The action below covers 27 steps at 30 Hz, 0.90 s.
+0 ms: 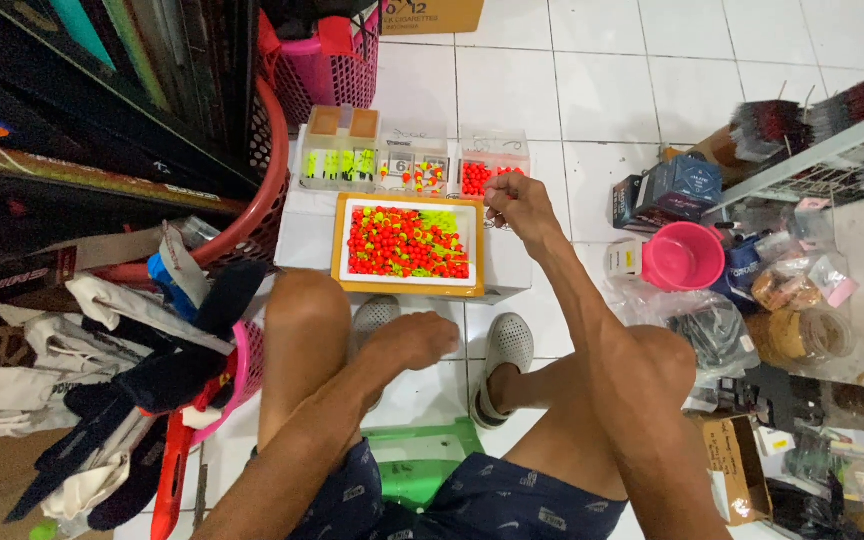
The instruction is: Assembling fishing lures by threading small red and yellow beads onto a line.
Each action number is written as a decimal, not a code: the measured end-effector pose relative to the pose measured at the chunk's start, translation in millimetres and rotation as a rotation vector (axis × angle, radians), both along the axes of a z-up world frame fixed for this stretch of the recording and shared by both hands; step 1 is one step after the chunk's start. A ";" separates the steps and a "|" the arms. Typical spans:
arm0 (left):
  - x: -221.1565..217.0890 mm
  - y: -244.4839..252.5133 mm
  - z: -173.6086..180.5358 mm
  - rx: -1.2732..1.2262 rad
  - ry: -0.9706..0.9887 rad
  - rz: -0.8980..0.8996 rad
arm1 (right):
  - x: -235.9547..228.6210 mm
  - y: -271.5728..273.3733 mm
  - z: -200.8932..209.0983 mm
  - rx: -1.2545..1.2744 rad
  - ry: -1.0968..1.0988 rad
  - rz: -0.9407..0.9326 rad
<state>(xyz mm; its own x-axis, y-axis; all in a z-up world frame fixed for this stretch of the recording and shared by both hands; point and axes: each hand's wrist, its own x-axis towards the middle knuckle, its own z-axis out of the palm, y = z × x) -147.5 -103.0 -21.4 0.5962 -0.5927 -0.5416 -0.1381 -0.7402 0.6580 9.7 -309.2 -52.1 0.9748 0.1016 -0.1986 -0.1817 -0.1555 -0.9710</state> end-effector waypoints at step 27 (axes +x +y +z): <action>3.6 -98.7 -23.4 -0.001 -0.221 -0.168 | 60.1 -38.6 -56.8 -0.306 0.068 -0.124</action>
<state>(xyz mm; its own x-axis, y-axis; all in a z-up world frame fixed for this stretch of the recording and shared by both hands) -143.9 -201.7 -44.7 0.5927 -0.6941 -0.4085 -0.3993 -0.6938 0.5993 69.8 -347.8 -109.0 0.9594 -0.0916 -0.2667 -0.2804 -0.4108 -0.8676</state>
